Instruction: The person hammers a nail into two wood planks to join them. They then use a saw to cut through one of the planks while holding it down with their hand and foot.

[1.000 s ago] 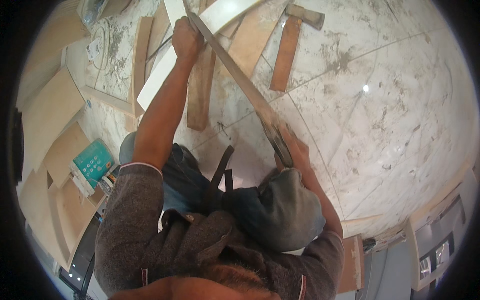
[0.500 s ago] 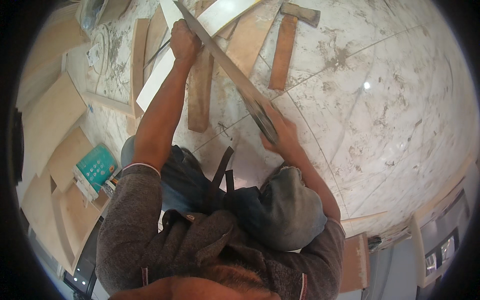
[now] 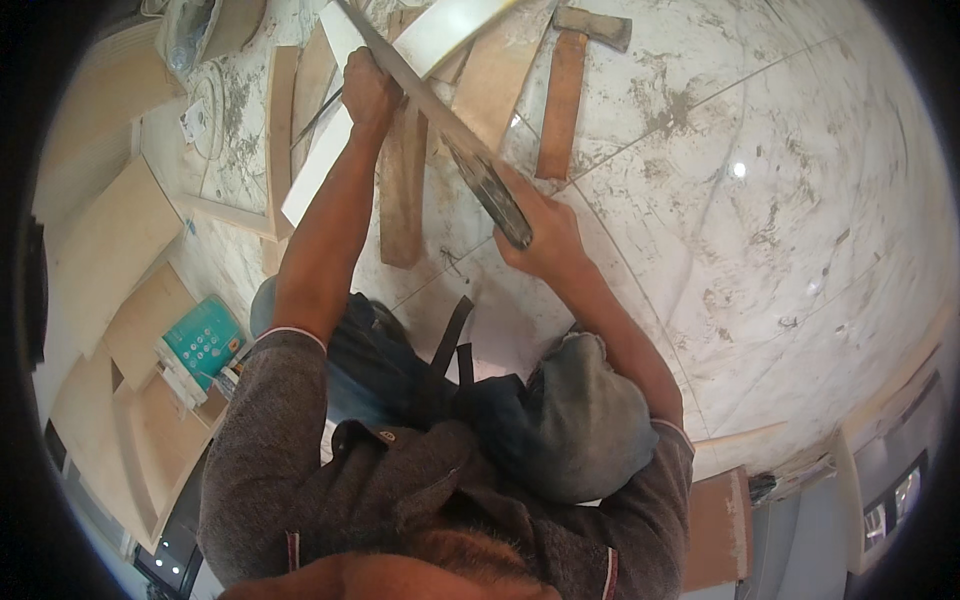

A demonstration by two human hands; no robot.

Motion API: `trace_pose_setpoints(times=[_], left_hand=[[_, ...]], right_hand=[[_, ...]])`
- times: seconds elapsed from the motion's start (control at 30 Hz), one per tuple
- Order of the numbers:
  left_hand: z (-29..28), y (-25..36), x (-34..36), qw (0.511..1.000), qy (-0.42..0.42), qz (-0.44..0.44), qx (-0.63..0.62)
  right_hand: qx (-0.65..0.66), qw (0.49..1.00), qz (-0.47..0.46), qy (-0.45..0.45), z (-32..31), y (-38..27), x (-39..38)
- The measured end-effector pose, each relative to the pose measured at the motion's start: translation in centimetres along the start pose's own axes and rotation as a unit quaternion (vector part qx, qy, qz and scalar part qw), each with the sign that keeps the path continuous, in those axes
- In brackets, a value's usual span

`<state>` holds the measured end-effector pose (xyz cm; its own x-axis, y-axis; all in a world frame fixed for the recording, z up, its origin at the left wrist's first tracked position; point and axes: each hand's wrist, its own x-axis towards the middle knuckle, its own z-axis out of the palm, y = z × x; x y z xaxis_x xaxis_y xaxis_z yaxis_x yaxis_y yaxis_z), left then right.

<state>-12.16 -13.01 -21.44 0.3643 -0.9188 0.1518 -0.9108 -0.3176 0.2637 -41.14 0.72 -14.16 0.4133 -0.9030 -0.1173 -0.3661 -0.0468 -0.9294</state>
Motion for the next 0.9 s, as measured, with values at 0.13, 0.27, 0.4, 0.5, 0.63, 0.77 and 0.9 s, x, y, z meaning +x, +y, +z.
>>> trace_pose_setpoints(times=[0.13, 0.27, 0.4, 0.5, 0.63, 0.77, 0.9], left_hand=[[-0.5, 0.4, -0.2, 0.999, -0.021, -0.026, -0.007], [0.1, -0.2, -0.5, 1.0, -0.003, 0.02, 0.004], [-0.1, -0.1, -0.3, 1.0, -0.011, 0.016, -0.012], [-0.3, -0.1, -0.1, 1.0, -0.017, -0.01, -0.001], [0.0, 0.2, 0.3, 1.0, 0.002, -0.017, 0.01], [0.0, 0.4, -0.1, 1.0, 0.007, 0.017, -0.014], [-0.3, 0.1, 0.2, 1.0, -0.015, -0.015, -0.004]], right_hand=[[0.004, 0.999, 0.031, -0.019, -0.6, -0.2, -2.9], [-0.067, 0.997, 0.006, 0.037, -1.2, -0.7, -6.6], [0.008, 1.0, 0.008, -0.014, 0.4, -0.1, 0.7], [0.041, 0.997, 0.058, -0.032, 0.3, 0.2, 0.0], [-0.051, 0.997, 0.042, 0.031, -1.3, 1.3, -8.9], [0.018, 1.0, 0.001, 0.023, -0.5, 1.9, -4.6], [0.041, 0.999, -0.002, 0.024, 1.0, 0.7, -0.1]])
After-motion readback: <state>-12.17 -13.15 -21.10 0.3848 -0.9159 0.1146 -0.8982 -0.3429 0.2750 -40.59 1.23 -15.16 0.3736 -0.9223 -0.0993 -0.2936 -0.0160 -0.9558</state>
